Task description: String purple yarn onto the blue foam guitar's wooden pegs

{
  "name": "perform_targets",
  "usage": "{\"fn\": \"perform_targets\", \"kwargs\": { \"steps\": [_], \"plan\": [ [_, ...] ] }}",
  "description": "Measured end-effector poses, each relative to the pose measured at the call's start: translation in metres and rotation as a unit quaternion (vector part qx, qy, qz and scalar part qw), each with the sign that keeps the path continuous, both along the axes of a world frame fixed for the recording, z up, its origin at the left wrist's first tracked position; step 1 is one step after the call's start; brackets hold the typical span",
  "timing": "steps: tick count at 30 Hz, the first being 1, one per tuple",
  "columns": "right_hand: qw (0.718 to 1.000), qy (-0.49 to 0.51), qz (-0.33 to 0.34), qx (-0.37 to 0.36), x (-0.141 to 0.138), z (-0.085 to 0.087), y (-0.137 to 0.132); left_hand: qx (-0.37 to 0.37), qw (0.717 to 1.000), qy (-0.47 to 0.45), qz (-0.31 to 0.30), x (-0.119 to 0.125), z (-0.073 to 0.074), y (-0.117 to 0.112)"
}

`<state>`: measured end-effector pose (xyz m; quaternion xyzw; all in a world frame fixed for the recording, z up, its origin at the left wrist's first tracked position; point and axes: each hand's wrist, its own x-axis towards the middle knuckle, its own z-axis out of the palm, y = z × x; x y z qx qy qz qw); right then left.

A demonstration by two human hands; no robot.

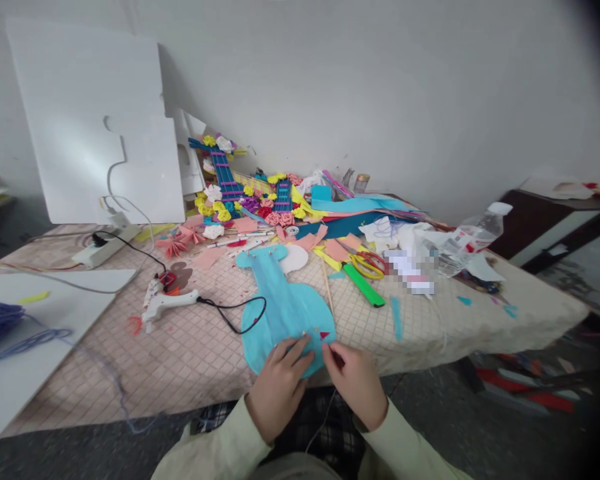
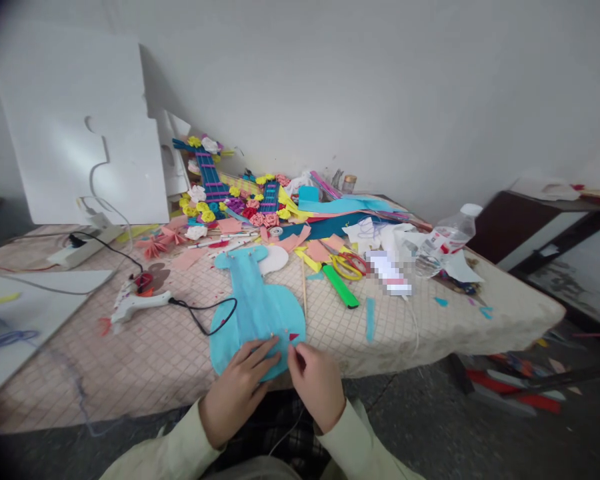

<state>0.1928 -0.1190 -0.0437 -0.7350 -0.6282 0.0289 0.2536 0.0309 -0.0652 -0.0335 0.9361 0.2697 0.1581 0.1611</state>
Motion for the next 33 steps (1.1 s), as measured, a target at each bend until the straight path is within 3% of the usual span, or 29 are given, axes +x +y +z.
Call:
{"fn": "perform_targets", "kwargs": {
  "steps": [9,17,25,33],
  "plan": [
    [0.997,0.002,0.008,-0.073,0.005,0.004,0.004,0.023,1.000,0.014,0.013,0.002,0.000,-0.001],
    [0.991,-0.007,0.023,-0.131,0.009,0.014,0.016,0.137,0.982,0.123,0.034,0.022,0.009,-0.013],
    [0.987,0.039,0.070,-0.140,0.019,0.013,0.019,0.088,0.986,0.142,0.012,0.026,0.021,-0.005],
    [0.985,0.096,0.083,-0.117,0.039,0.012,0.017,0.117,0.985,0.124,0.014,0.023,0.008,-0.001]
  ]
}}
